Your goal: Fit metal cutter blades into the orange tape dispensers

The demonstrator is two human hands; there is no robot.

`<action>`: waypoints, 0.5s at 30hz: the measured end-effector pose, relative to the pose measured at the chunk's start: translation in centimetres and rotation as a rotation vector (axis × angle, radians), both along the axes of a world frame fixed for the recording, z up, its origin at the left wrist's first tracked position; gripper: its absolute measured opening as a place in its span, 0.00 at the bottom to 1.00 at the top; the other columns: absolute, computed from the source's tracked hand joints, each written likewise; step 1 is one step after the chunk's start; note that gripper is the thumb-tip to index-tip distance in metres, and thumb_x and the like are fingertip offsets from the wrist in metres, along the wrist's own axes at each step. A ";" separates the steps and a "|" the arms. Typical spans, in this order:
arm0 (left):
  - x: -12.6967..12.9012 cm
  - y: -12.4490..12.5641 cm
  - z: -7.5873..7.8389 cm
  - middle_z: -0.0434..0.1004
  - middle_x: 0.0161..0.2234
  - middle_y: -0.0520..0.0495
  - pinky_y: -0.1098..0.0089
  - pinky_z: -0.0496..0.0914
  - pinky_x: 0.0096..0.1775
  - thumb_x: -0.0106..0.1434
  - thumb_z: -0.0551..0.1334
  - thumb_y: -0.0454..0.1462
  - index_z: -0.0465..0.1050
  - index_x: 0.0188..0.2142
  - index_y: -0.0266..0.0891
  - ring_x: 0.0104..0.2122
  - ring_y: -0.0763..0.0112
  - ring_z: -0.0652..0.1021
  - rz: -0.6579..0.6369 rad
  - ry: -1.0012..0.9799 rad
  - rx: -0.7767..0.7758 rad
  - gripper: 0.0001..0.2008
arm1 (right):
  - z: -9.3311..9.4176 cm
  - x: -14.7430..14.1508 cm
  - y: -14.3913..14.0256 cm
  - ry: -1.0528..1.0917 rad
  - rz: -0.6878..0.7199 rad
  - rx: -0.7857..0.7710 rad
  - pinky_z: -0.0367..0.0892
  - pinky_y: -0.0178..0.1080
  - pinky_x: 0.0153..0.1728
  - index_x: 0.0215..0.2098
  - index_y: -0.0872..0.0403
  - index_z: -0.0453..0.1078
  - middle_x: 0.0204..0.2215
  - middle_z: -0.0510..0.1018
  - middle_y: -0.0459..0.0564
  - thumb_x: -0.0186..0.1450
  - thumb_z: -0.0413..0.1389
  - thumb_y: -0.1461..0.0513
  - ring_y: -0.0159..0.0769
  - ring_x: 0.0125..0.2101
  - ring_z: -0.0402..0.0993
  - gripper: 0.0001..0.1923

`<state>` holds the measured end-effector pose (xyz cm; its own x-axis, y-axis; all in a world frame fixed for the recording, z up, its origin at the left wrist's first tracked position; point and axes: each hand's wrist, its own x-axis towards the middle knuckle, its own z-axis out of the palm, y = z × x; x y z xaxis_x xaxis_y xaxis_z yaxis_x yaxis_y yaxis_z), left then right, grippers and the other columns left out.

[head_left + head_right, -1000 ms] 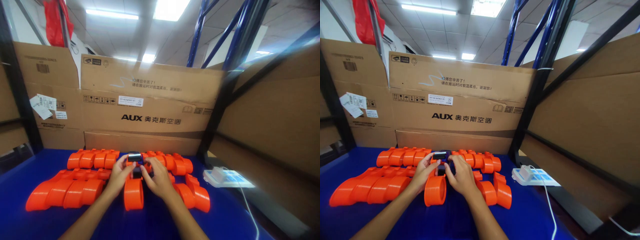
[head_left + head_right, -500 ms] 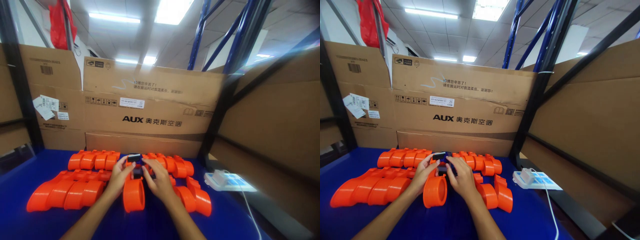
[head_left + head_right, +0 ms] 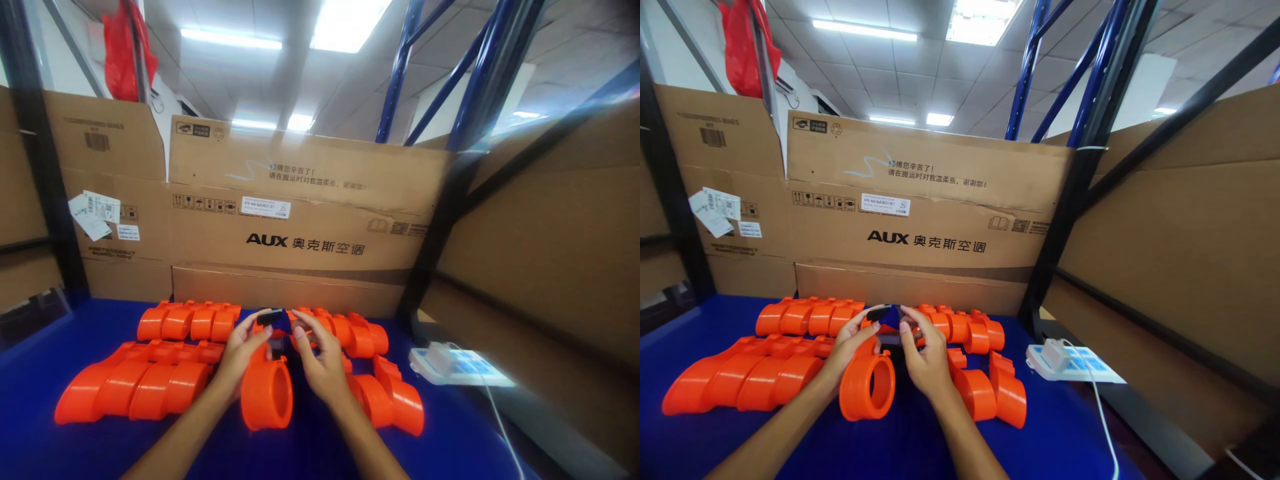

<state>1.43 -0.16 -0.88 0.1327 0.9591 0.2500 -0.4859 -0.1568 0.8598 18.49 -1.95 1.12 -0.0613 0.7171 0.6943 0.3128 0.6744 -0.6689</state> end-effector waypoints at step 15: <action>0.5 -2.2 1.0 0.77 0.47 0.39 0.63 0.77 0.30 0.55 0.71 0.39 0.69 0.56 0.47 0.33 0.57 0.83 -0.370 -0.055 -0.015 0.29 | 0.7 0.3 0.0 0.172 0.373 -0.285 0.73 0.43 0.44 0.51 0.48 0.70 0.40 0.79 0.50 0.67 0.53 0.47 0.43 0.42 0.77 0.20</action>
